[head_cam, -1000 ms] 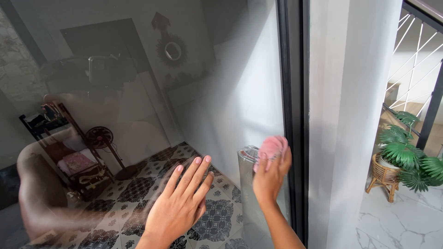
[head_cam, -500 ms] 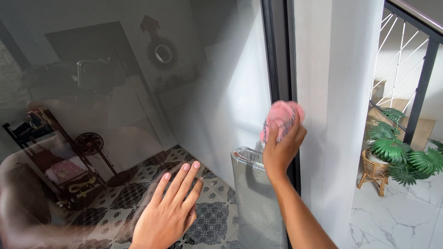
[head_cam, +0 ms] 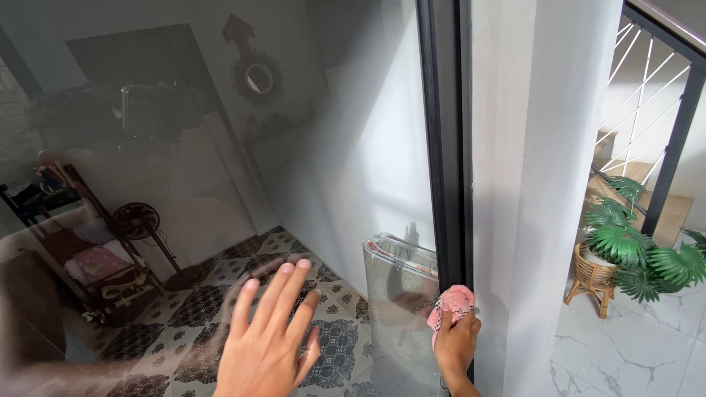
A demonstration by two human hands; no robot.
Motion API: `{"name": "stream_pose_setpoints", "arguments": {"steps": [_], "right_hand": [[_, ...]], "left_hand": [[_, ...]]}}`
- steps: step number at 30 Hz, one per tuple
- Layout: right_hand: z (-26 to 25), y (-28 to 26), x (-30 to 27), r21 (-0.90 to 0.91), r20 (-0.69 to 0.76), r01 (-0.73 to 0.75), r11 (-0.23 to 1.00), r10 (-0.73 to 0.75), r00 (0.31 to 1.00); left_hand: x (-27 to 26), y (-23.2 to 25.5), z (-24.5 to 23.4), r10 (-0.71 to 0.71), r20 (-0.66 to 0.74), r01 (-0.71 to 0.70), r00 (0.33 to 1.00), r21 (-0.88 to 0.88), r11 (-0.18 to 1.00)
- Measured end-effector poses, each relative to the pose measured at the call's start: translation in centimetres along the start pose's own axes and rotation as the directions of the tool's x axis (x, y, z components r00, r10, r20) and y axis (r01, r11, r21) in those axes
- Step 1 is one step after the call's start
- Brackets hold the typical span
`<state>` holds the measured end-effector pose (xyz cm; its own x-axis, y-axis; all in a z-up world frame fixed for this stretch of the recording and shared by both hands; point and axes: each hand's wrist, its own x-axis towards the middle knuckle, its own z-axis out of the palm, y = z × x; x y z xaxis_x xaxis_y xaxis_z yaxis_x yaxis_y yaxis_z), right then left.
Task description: Cleaning a glass door using a pink cloth
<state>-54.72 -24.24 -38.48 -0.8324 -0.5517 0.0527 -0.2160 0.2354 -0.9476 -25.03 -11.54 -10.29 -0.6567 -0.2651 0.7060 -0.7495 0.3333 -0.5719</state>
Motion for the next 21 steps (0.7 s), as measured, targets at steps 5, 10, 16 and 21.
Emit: {"name": "stream_pose_setpoints", "arguments": {"steps": [5,10,16,21], "right_hand": [[-3.3,-9.6,-0.9,0.120,-0.123,0.209,0.971,-0.195,0.973],[-7.4,-25.2,1.8,0.103,-0.361,0.628,0.771,-0.559,0.746],[-7.0,-24.1,2.4,-0.033,-0.421,0.757,0.653,-0.696,0.582],[-1.9,-6.6,-1.4,0.000,-0.334,0.556,0.831,-0.524,0.783]], "left_hand": [[4.8,2.8,1.0,0.166,-0.016,-0.167,0.986,-0.157,0.974],[8.2,3.7,4.3,0.202,0.032,-0.198,0.979,-0.105,0.975],[8.0,3.4,5.7,0.240,0.090,-0.246,0.966,0.055,0.968],[7.5,3.2,5.2,0.253,0.076,-0.259,0.965,0.096,0.961]]}}
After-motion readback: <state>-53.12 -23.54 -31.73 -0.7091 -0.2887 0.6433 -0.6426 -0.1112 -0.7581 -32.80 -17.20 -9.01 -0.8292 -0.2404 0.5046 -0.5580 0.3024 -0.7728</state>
